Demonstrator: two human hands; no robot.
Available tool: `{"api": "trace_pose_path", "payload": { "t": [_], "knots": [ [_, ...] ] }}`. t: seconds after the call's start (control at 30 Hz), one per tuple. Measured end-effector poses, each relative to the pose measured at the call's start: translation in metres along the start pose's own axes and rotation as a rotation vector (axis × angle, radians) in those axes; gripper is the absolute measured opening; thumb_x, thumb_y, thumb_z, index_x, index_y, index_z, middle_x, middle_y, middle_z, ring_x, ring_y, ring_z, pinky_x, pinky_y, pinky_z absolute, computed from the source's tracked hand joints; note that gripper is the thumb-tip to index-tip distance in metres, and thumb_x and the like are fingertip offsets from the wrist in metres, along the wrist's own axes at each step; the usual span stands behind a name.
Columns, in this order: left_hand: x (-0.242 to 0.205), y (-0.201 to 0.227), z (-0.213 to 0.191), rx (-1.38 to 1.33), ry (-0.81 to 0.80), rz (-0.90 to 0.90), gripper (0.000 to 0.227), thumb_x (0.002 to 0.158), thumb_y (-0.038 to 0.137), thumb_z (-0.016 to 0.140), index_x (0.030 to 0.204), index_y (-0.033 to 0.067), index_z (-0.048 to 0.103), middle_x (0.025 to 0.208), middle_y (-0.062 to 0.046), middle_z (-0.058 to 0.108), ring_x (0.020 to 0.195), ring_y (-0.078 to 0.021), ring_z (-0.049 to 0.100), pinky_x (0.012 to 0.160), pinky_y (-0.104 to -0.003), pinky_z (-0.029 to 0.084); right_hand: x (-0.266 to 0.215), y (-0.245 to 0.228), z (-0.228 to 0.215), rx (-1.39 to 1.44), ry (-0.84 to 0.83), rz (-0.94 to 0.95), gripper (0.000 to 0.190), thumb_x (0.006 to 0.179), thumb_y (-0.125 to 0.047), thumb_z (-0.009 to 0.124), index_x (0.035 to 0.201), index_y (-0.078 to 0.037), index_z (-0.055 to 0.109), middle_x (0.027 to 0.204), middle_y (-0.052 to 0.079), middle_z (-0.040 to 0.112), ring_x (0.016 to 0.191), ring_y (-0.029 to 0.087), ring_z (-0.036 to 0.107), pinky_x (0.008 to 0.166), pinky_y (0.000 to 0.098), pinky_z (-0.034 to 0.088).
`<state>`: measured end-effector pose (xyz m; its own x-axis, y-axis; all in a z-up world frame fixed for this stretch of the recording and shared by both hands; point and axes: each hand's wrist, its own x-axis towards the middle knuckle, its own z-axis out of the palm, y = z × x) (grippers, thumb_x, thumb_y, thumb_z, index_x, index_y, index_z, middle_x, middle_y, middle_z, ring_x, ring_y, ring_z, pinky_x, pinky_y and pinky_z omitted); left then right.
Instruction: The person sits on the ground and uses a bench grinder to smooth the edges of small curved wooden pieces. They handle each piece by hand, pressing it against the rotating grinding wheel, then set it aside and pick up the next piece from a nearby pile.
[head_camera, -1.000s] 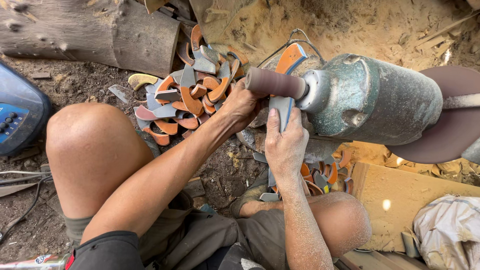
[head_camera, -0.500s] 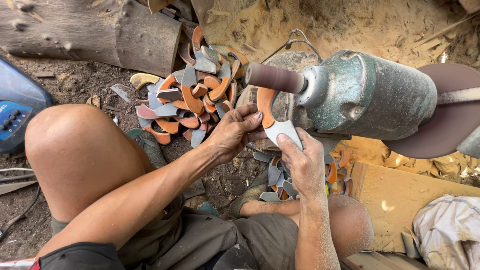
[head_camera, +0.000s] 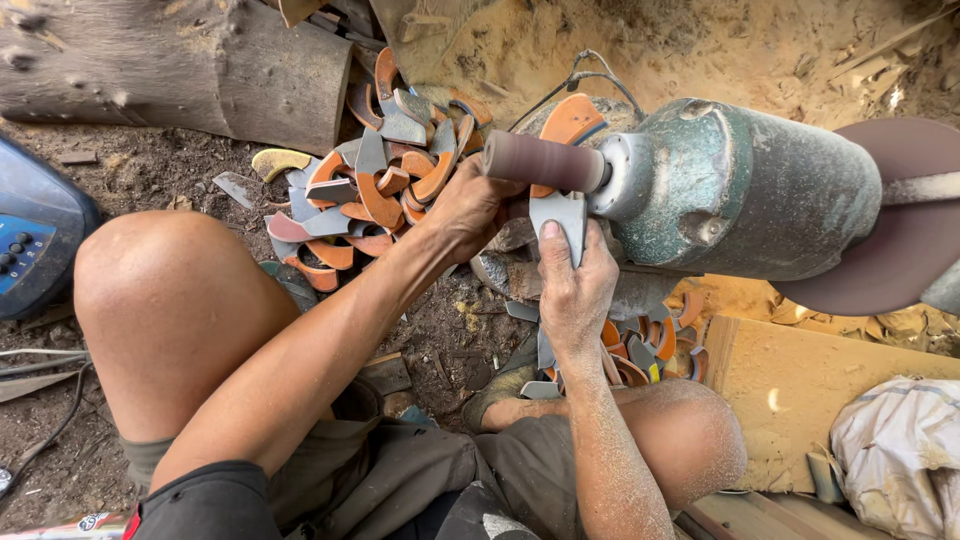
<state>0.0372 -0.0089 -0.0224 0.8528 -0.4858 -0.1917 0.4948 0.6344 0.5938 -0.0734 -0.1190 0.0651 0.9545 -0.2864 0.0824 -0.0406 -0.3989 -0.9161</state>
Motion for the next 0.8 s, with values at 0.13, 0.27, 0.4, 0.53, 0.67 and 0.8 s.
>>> {"api": "trace_pose_path", "payload": {
  "t": [0.13, 0.27, 0.4, 0.53, 0.67, 0.8],
  "knots": [
    [0.007, 0.003, 0.0, -0.013, -0.01, 0.01, 0.018, 0.094, 0.01, 0.071, 0.109, 0.001, 0.068, 0.101, -0.008, 0.072, 0.087, -0.0155, 0.071, 0.079, -0.032, 0.065, 0.0, -0.001, 0.008, 0.008, 0.014, 0.018, 0.031, 0.107, -0.03, 0.057, 0.113, 0.0, 0.061, 0.079, -0.001, 0.057, 0.066, 0.005, 0.052, 0.057, 0.0241, 0.043],
    [0.01, 0.004, -0.003, -0.064, -0.028, 0.01, 0.018, 0.097, 0.015, 0.074, 0.109, 0.0057, 0.066, 0.097, -0.003, 0.068, 0.081, -0.0117, 0.066, 0.07, -0.028, 0.059, 0.002, -0.002, 0.012, 0.005, 0.022, 0.029, 0.032, 0.107, -0.031, 0.056, 0.116, 0.0, 0.06, 0.077, 0.0, 0.057, 0.064, 0.006, 0.052, 0.056, 0.0245, 0.043],
    [0.011, 0.005, -0.004, -0.033, -0.029, 0.022, 0.019, 0.098, 0.017, 0.075, 0.11, 0.0048, 0.067, 0.092, -0.002, 0.067, 0.075, -0.0101, 0.062, 0.064, -0.026, 0.055, 0.003, -0.002, 0.013, 0.013, 0.017, 0.028, 0.033, 0.107, -0.031, 0.056, 0.117, 0.001, 0.06, 0.079, -0.001, 0.057, 0.065, 0.006, 0.052, 0.056, 0.024, 0.043],
    [0.003, 0.006, 0.0, -0.022, -0.078, 0.066, 0.018, 0.097, 0.012, 0.071, 0.112, 0.0016, 0.068, 0.101, -0.006, 0.073, 0.088, -0.0144, 0.071, 0.079, -0.032, 0.064, 0.004, -0.002, 0.005, 0.012, -0.003, 0.011, 0.031, 0.106, -0.029, 0.057, 0.114, 0.0, 0.063, 0.08, -0.002, 0.058, 0.065, 0.005, 0.052, 0.055, 0.0233, 0.043],
    [-0.012, 0.009, 0.003, -0.003, -0.116, 0.062, 0.023, 0.095, 0.006, 0.065, 0.116, -0.0009, 0.067, 0.11, -0.012, 0.077, 0.101, -0.0195, 0.077, 0.095, -0.04, 0.067, 0.0, -0.004, -0.01, 0.091, -0.068, 0.051, 0.029, 0.104, -0.029, 0.061, 0.105, 0.0, 0.064, 0.075, -0.002, 0.054, 0.06, 0.004, 0.047, 0.049, 0.023, 0.037],
    [-0.029, 0.006, 0.006, -0.02, -0.05, 0.032, 0.022, 0.101, 0.01, 0.065, 0.12, -0.0018, 0.064, 0.108, -0.011, 0.074, 0.097, -0.0195, 0.074, 0.088, -0.039, 0.066, -0.004, -0.008, -0.019, 0.151, -0.097, 0.143, 0.031, 0.102, -0.029, 0.065, 0.097, 0.001, 0.062, 0.07, -0.004, 0.049, 0.056, 0.003, 0.042, 0.046, 0.0224, 0.033]
  ]
}}
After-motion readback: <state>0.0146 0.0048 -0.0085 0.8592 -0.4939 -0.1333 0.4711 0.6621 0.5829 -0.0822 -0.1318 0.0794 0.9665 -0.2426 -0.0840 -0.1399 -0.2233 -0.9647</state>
